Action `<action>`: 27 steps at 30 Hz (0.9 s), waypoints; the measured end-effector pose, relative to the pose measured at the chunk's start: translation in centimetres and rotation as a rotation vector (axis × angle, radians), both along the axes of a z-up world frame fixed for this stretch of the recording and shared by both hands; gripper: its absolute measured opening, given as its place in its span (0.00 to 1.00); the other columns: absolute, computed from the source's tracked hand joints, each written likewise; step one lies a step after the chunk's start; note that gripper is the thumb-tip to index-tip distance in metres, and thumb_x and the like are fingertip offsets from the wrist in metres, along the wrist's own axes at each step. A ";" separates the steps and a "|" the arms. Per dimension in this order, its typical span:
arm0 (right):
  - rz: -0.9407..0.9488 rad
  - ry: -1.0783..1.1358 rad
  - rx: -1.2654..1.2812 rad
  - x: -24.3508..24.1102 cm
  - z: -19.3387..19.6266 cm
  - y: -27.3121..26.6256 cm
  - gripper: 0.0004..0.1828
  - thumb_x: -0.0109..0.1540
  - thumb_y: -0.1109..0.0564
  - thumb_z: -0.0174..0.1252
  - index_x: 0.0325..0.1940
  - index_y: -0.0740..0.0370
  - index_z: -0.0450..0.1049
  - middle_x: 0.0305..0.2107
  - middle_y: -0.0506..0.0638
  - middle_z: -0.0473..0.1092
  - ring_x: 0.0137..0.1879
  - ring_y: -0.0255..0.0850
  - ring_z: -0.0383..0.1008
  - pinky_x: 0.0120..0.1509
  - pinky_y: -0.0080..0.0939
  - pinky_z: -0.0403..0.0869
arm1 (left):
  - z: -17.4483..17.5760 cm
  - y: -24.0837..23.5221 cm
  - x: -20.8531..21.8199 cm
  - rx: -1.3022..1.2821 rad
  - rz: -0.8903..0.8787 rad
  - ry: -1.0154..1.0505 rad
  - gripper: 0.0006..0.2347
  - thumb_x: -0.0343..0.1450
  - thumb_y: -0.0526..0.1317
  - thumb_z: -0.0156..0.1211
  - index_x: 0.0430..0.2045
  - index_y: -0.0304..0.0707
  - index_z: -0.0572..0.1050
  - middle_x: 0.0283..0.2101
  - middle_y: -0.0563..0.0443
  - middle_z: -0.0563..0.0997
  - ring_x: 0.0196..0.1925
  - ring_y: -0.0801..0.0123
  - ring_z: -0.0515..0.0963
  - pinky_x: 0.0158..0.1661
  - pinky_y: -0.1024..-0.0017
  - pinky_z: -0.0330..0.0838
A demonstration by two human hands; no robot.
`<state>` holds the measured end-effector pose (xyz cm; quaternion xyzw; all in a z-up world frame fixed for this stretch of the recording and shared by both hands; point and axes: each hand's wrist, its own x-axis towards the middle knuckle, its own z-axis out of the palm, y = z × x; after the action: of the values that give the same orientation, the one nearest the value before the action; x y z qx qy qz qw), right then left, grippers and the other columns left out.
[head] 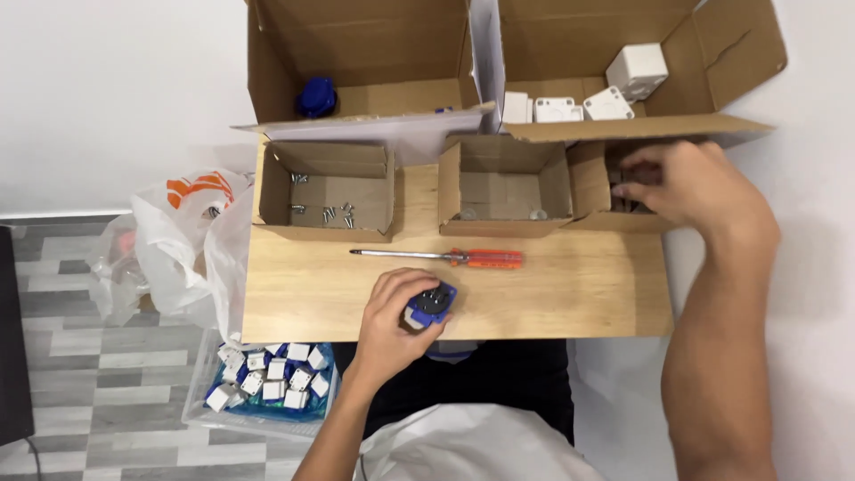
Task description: Assembling a blue electrical component into a white plastic housing using a screwdriver at a workbench.
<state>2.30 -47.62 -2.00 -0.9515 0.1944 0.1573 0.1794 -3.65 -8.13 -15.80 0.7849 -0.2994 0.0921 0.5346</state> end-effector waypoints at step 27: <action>0.103 0.314 -0.220 4.2 -4.8 1.5 0.24 0.59 0.77 0.44 0.56 0.80 0.76 0.57 0.78 0.75 0.55 0.75 0.81 0.51 0.68 0.80 | -1.5 -1.2 -0.5 0.236 0.117 -0.101 0.22 0.72 0.48 0.77 0.53 0.35 0.76 0.56 0.46 0.83 0.55 0.55 0.82 0.56 0.60 0.74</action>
<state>6.55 -46.10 -6.82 -0.9378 0.1871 0.2906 0.0334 -4.15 -9.31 -17.30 0.8529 -0.2886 0.1265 0.4163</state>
